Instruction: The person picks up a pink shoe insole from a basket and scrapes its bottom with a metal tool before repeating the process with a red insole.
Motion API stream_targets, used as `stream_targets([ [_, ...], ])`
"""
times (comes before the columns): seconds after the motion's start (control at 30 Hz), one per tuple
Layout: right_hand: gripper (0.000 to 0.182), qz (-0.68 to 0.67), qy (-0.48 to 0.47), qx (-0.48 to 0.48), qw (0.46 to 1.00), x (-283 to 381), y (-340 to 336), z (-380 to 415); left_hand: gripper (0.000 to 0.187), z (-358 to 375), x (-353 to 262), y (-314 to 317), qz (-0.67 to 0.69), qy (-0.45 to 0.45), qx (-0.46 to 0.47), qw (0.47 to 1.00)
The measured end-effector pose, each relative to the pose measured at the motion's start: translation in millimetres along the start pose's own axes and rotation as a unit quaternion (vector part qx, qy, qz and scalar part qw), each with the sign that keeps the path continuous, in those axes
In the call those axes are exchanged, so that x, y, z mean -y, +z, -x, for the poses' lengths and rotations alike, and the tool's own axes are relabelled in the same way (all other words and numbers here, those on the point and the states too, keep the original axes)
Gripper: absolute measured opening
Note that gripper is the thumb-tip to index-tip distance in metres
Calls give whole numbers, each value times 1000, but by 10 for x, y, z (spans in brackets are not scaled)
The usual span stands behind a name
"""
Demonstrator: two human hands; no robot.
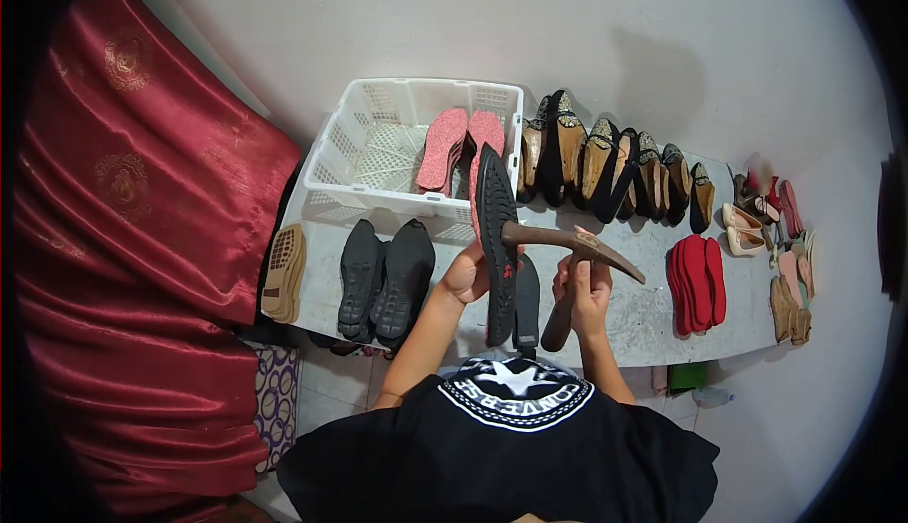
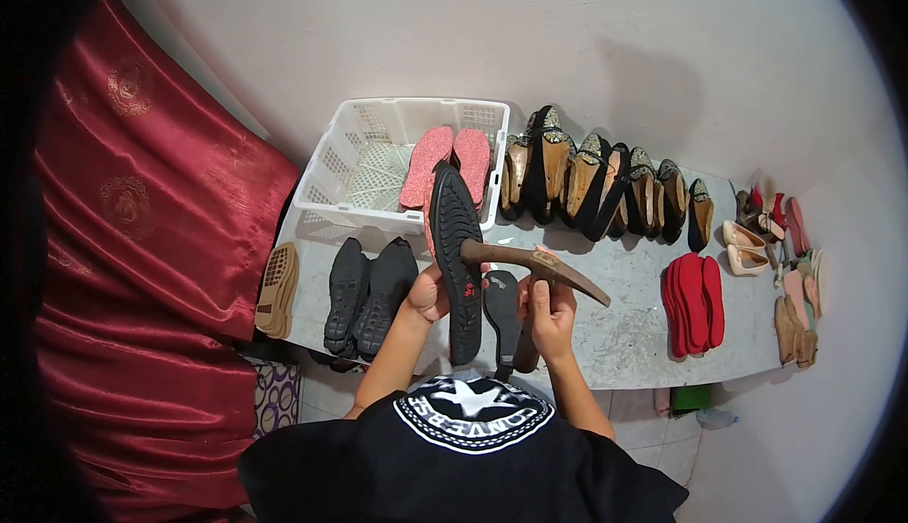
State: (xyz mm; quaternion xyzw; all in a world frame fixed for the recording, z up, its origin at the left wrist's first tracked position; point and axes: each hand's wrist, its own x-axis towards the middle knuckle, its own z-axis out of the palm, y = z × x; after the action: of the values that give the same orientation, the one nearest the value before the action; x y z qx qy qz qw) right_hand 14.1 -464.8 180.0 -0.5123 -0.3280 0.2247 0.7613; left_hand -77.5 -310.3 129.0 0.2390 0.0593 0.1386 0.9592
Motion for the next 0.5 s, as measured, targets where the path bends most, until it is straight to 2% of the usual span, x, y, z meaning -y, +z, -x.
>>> stream_targets([
  [0.1, 41, -36, 13, -7, 999, 50, -7, 24, 43, -108, 45, -79, 47, 26, 118, 992],
  [0.2, 42, -4, -5, 12, 1000, 94, -48, 45, 41, -170, 20, -145, 44, -15, 150, 988],
  [0.3, 41, 11, -12, 36, 999, 167, -89, 69, 43, -85, -28, -101, 42, 56, 91, 993],
  [0.4, 40, 40, -39, 51, 997, 154, -90, 81, 43, -52, -141, 252, -127, 145, -20, 981],
  [0.5, 40, 10, -31, 45, 998, 155, -31, 93, 44, -38, -117, 287, -118, 167, 37, 978],
])
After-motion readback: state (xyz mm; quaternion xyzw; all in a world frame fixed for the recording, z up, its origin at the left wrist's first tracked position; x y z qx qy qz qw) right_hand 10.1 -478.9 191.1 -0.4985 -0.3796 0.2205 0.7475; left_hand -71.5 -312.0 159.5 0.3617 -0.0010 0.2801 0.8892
